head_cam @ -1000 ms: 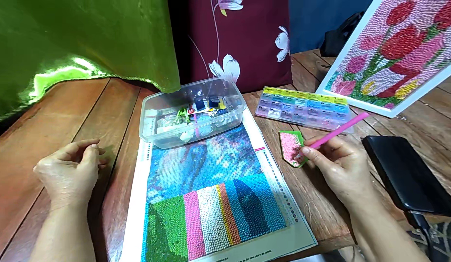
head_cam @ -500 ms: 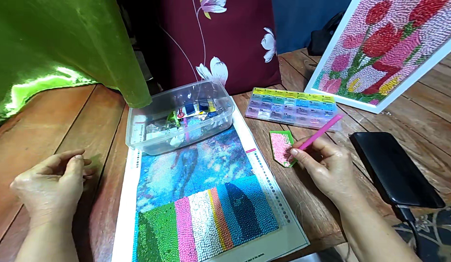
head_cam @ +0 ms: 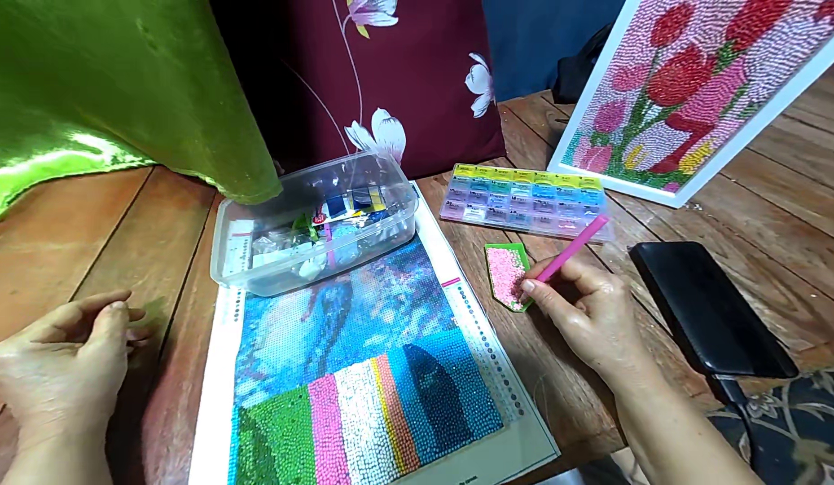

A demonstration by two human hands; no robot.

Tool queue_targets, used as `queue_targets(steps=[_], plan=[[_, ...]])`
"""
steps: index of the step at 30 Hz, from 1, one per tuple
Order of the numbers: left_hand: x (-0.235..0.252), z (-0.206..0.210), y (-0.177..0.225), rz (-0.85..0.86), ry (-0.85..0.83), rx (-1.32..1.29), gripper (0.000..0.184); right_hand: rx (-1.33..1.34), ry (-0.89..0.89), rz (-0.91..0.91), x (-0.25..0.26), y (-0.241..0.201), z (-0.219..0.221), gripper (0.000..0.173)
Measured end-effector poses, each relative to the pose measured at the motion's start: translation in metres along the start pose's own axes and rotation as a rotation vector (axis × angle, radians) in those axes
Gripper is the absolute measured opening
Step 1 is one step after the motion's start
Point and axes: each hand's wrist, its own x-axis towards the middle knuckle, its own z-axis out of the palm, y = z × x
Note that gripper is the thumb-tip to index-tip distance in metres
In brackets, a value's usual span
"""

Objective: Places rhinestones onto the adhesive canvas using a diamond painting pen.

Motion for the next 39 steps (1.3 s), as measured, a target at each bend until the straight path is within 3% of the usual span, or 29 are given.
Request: queue_targets(steps=[39], plan=[[0.002,0.000,-0.004,0.007,-0.014,-0.004,0.036,-0.031,-0.004,-0.014,0.000,0.001,0.002,0.010]])
